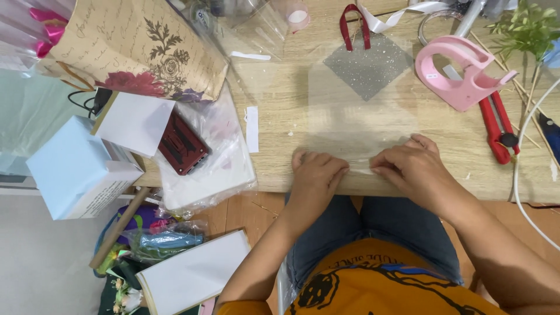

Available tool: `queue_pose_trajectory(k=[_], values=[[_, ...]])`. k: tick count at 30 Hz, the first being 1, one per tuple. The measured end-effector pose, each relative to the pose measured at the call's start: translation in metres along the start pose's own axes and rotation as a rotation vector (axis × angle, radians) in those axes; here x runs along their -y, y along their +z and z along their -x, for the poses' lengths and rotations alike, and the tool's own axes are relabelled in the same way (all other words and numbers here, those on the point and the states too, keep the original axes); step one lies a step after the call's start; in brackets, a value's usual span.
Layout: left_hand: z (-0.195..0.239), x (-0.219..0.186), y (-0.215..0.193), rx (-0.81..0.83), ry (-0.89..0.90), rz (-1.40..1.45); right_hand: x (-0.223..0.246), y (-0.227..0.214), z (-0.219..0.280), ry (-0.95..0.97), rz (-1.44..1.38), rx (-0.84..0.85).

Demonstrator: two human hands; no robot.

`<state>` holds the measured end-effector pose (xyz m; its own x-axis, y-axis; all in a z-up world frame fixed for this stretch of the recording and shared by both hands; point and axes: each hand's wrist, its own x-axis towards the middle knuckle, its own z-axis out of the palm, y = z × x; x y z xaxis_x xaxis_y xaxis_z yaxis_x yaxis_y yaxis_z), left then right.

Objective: The person folds a clear plastic sheet, then picks up a white stick with a red ribbon. They apply hot glue to the ribbon and wrap it around the stick, securing it in place. The person then uses a tape dispenser to apply tape to the end of the stick.

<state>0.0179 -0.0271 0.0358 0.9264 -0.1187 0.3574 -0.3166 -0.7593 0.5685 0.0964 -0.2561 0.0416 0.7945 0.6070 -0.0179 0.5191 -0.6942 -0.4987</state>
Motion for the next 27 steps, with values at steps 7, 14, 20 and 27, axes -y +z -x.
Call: queue_pose_trajectory(k=[7, 14, 20, 27], values=[[0.008, 0.005, 0.003, -0.047, 0.221, -0.249, -0.007, 0.019, 0.010, -0.172, 0.144, -0.223], [0.019, 0.024, 0.005, -0.185, 0.333, -0.252, -0.015, 0.027, 0.021, -0.283, 0.237, -0.444], [0.021, 0.022, -0.001, -0.162, 0.303, -0.163, -0.019, 0.018, 0.024, -0.456, 0.209, -0.540], [0.022, 0.024, 0.001, -0.182, 0.253, -0.091, -0.022, 0.007, 0.027, -0.413, 0.070, -0.494]])
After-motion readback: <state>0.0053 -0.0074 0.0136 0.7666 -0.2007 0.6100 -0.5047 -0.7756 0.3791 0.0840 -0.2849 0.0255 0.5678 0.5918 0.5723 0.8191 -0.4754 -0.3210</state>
